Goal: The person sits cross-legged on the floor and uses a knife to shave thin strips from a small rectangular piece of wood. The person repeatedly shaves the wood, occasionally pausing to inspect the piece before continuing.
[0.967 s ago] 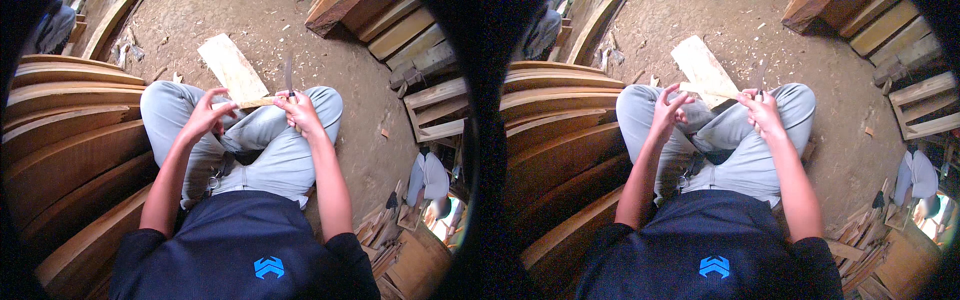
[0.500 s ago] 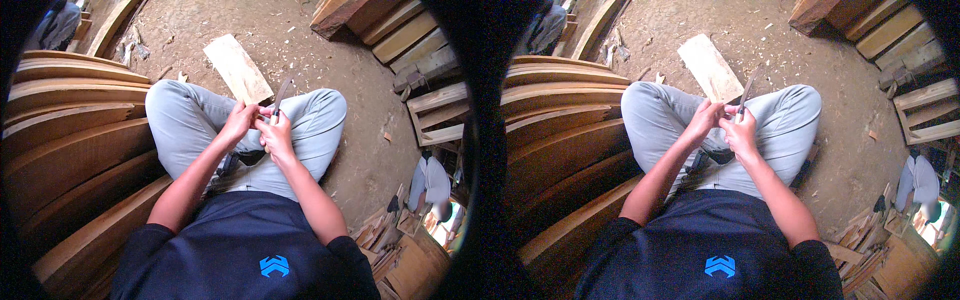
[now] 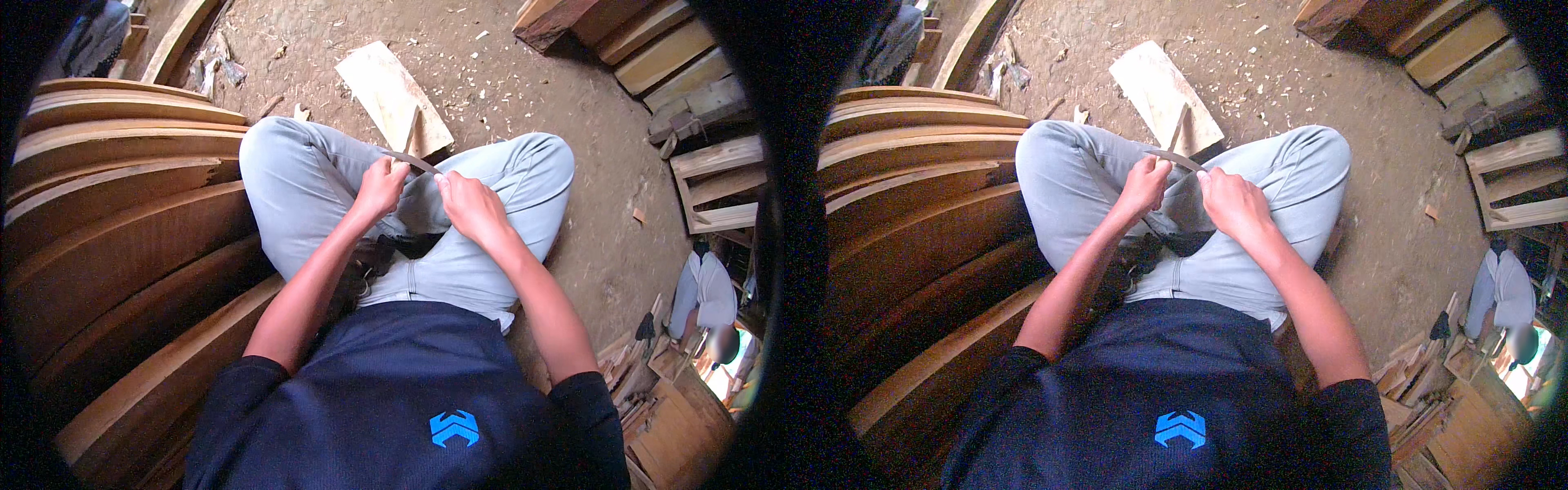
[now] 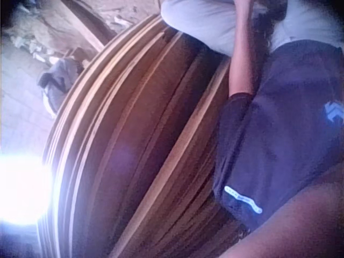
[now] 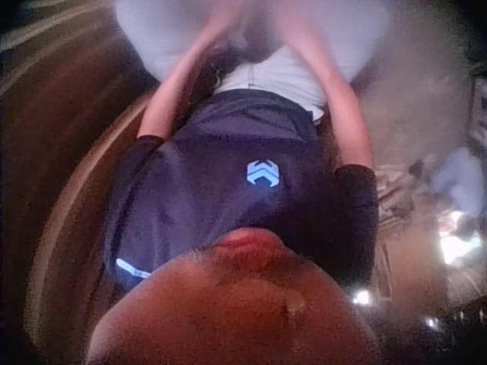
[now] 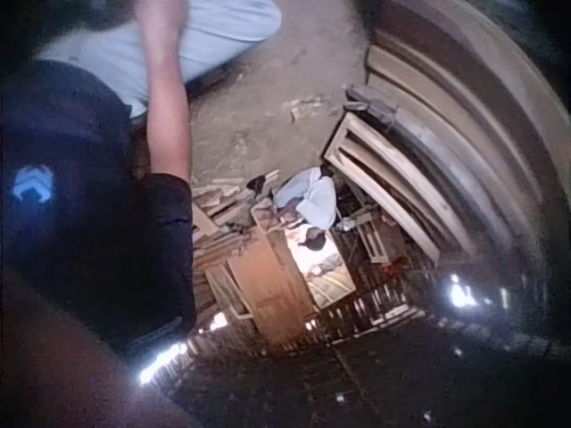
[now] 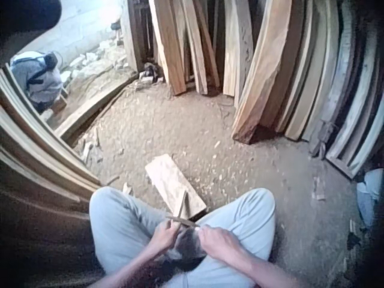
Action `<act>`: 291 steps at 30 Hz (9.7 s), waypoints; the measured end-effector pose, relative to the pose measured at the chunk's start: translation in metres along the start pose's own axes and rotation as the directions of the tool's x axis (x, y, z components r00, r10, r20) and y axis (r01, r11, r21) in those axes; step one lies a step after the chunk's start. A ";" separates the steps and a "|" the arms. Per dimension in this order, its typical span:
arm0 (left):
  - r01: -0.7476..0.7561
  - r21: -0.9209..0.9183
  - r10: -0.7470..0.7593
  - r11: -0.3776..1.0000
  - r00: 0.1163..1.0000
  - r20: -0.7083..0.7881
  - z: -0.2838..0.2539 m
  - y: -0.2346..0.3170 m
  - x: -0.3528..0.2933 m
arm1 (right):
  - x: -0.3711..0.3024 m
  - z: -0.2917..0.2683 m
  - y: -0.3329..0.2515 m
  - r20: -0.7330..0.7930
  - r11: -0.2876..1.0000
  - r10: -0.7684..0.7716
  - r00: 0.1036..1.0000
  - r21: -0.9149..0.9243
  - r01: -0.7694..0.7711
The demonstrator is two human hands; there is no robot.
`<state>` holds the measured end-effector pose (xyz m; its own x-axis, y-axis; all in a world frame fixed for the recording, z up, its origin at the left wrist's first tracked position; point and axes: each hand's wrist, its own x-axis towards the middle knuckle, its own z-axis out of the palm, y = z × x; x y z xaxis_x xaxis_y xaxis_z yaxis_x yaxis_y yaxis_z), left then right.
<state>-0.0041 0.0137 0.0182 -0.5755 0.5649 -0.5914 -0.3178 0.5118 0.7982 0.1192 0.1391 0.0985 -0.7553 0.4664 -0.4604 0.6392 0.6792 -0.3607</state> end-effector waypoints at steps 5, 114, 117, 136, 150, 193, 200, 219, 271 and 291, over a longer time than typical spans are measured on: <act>-0.024 0.053 0.028 0.998 0.997 -0.078 0.003 -0.002 -0.002 | -0.004 0.003 -0.009 -0.023 0.998 0.012 1.000 -0.067 -0.014; -0.183 -0.269 0.250 0.946 0.938 0.240 0.019 0.000 -0.022 | 0.039 -0.002 0.004 -0.081 0.347 -0.052 0.995 0.933 0.094; -0.121 -0.287 0.209 0.950 0.931 0.299 0.010 -0.005 -0.009 | 0.049 0.002 0.003 -0.031 0.308 -0.063 0.998 0.950 0.049; -0.202 -0.156 0.253 0.967 0.848 0.466 0.015 -0.029 0.039 | 0.083 0.021 0.035 0.039 0.341 0.053 0.998 0.939 -0.055; -0.189 -0.331 0.315 0.924 0.868 0.383 0.012 -0.029 0.052 | 0.091 0.023 0.045 0.124 0.057 0.023 0.992 0.991 -0.125; -0.093 -0.215 0.186 0.972 0.863 0.469 0.008 -0.001 0.025 | 0.083 0.014 0.043 0.034 0.008 0.109 0.993 0.999 -0.035; -0.008 -0.265 0.146 0.964 0.848 0.509 0.005 -0.002 0.029 | 0.087 0.018 0.046 0.054 -0.026 0.122 0.991 0.998 -0.051; -0.010 -0.328 0.178 0.945 0.855 0.487 0.002 0.006 0.026 | 0.099 0.019 0.064 0.072 -0.298 0.025 0.997 0.953 -0.061; -0.004 0.365 -0.146 0.931 0.913 0.381 -0.047 0.012 -0.009 | 0.087 0.036 0.041 -0.066 0.566 -0.456 0.888 0.748 0.347; 0.106 -0.025 -0.097 0.994 0.966 0.240 0.015 0.019 -0.022 | -0.034 0.001 0.016 -0.065 0.960 0.098 0.993 0.270 -0.077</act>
<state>0.0133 0.0210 0.0445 -0.3444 0.6513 -0.6762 -0.3956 0.5525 0.7337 0.1554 0.1337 0.1073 -0.6967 0.5669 -0.4397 0.7109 0.4631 -0.5293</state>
